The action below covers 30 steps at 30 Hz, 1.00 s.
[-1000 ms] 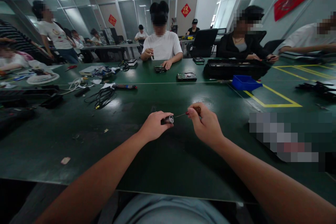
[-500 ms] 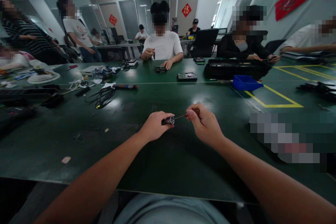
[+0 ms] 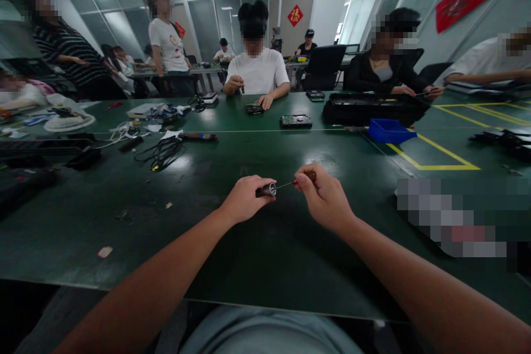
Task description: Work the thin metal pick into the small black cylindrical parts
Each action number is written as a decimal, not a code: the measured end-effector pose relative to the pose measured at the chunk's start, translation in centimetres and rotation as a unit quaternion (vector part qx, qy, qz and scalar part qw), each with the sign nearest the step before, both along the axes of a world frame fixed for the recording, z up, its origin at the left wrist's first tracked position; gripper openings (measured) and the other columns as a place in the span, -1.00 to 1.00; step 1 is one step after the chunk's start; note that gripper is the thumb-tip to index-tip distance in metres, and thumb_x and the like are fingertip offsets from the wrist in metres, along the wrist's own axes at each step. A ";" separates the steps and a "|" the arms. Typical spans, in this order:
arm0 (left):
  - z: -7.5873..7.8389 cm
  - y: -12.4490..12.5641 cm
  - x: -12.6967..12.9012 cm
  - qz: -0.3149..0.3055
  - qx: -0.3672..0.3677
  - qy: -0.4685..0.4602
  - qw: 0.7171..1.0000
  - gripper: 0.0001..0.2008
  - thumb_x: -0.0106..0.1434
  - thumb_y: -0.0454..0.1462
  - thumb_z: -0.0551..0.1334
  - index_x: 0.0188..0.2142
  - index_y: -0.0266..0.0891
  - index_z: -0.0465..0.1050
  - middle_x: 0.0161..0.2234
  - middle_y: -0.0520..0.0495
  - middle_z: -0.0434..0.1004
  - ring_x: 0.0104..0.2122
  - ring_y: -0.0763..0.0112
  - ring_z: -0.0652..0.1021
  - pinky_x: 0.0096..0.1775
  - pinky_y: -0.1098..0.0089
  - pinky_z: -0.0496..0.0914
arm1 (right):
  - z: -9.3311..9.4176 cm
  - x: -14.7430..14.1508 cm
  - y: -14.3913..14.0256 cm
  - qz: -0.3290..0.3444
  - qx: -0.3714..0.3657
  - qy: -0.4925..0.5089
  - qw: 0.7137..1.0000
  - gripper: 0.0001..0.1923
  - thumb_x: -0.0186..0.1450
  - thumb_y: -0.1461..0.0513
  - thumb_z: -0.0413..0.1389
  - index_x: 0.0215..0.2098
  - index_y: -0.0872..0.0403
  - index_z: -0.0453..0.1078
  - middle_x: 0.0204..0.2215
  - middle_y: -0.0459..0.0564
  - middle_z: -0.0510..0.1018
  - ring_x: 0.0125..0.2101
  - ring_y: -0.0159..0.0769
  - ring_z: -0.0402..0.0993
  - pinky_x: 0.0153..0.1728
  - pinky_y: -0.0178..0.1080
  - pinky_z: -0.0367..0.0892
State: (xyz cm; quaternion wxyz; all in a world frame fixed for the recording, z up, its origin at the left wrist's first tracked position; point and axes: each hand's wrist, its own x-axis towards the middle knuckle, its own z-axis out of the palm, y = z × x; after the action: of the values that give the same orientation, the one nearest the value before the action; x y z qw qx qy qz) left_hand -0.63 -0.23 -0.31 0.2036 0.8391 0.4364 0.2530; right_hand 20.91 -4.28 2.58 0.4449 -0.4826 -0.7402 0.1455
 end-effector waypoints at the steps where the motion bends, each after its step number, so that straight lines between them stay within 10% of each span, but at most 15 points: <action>1: 0.0 0.0 0.0 -0.002 0.000 0.000 1.000 -0.59 0.21 -0.23 0.37 0.07 -0.08 0.49 -0.14 -0.04 0.54 -0.12 0.26 0.51 -0.01 0.23 0.34 | 0.1 0.0 0.0 0.000 -0.002 -0.004 1.000 -0.80 0.44 0.13 -0.05 -0.22 0.05 0.33 -0.43 -0.03 0.55 -0.41 -0.25 0.52 -0.38 -0.23 0.32; 30: 0.5 -0.2 0.1 0.059 -0.048 -0.030 0.997 -0.73 0.21 -0.26 0.34 -0.07 -0.16 0.48 -0.11 -0.06 0.52 -0.14 0.26 0.51 -0.08 0.25 0.39 | 0.1 0.0 0.2 -0.047 0.003 -0.070 0.996 -0.78 0.44 0.12 -0.06 -0.21 0.07 0.34 -0.42 0.01 0.55 -0.43 -0.22 0.49 -0.39 -0.20 0.27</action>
State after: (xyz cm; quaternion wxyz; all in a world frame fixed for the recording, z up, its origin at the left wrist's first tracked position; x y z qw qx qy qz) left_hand -0.55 -0.41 0.21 0.2415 0.7931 0.4903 0.2688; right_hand 20.87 -4.04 2.69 0.3999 -0.5244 -0.7465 0.0883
